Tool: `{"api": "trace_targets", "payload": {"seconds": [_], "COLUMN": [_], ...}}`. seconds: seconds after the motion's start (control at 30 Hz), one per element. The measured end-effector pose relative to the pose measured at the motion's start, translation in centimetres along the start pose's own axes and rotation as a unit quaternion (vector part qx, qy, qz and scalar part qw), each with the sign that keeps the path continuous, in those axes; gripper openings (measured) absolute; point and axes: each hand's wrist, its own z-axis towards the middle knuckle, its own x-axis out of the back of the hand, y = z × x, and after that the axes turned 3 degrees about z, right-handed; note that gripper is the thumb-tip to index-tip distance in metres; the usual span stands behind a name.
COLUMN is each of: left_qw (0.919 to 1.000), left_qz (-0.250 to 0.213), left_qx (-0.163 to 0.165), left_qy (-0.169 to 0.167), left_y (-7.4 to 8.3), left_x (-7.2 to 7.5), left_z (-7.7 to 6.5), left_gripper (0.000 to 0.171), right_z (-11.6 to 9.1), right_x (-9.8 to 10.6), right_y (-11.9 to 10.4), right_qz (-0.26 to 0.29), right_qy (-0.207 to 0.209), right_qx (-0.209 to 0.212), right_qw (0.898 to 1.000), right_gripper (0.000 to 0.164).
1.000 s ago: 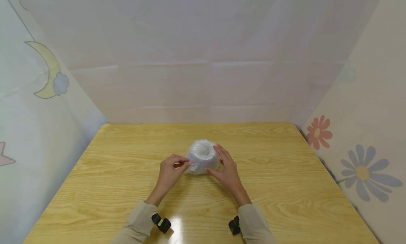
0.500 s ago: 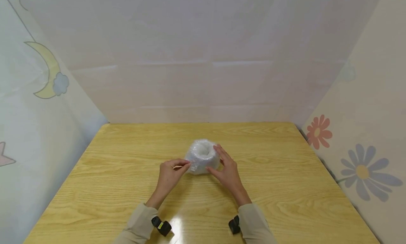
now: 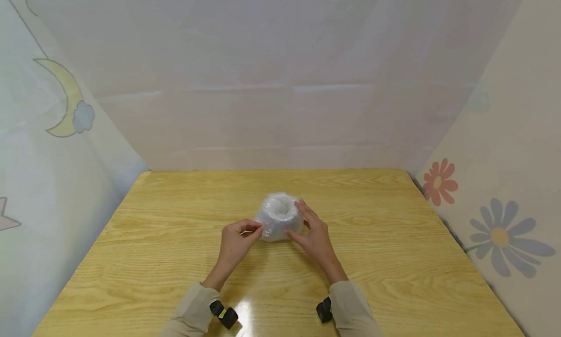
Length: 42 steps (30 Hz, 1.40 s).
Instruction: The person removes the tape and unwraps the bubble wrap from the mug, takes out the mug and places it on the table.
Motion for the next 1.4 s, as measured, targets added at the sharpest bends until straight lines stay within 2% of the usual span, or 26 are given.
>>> {"api": "trace_targets", "payload": {"seconds": [0.2, 0.43, 0.67, 0.77, 1.0, 1.27, 1.4], "left_qw": [0.9997, 0.9995, 0.9988, 0.9986, 0.9979, 0.9955, 0.9917], "left_qz": [-0.019, -0.002, 0.008, 0.006, 0.005, 0.022, 0.047], "left_qx": [0.004, -0.008, -0.012, -0.009, -0.023, -0.063, -0.095], "left_qy": [-0.015, -0.031, -0.046, -0.052, -0.060, -0.068, -0.072], "left_y": [0.2, 0.8, 1.4, 1.6, 1.9, 2.1, 2.1], "left_x": [-0.1, -0.1, -0.1, -0.2, -0.3, -0.2, 0.0], "left_z": [-0.1, -0.3, -0.5, -0.5, -0.8, -1.0, -1.1], "left_gripper": [0.007, 0.003, 0.006, 0.006, 0.007, 0.010, 0.008], "right_z": [0.1, 0.2, 0.4, 0.4, 0.1, 0.0, 0.1], "right_x": [0.2, 0.2, 0.8, 0.8, 0.2, 0.0, 0.0], "right_y": [-0.1, -0.6, -4.1, -4.5, -0.2, -0.2, -1.4], "right_qz": [0.002, 0.009, 0.001, 0.000, 0.011, 0.014, 0.012], "right_qy": [0.000, 0.007, 0.007, 0.009, 0.012, 0.013, 0.014], "right_qx": [-0.003, 0.012, 0.027, 0.025, 0.012, 0.005, 0.013], "right_qw": [1.000, 1.000, 1.000, 1.000, 1.000, 1.000, 1.000], "right_gripper": [0.074, 0.072, 0.067, 0.066, 0.073, 0.072, 0.071]}}
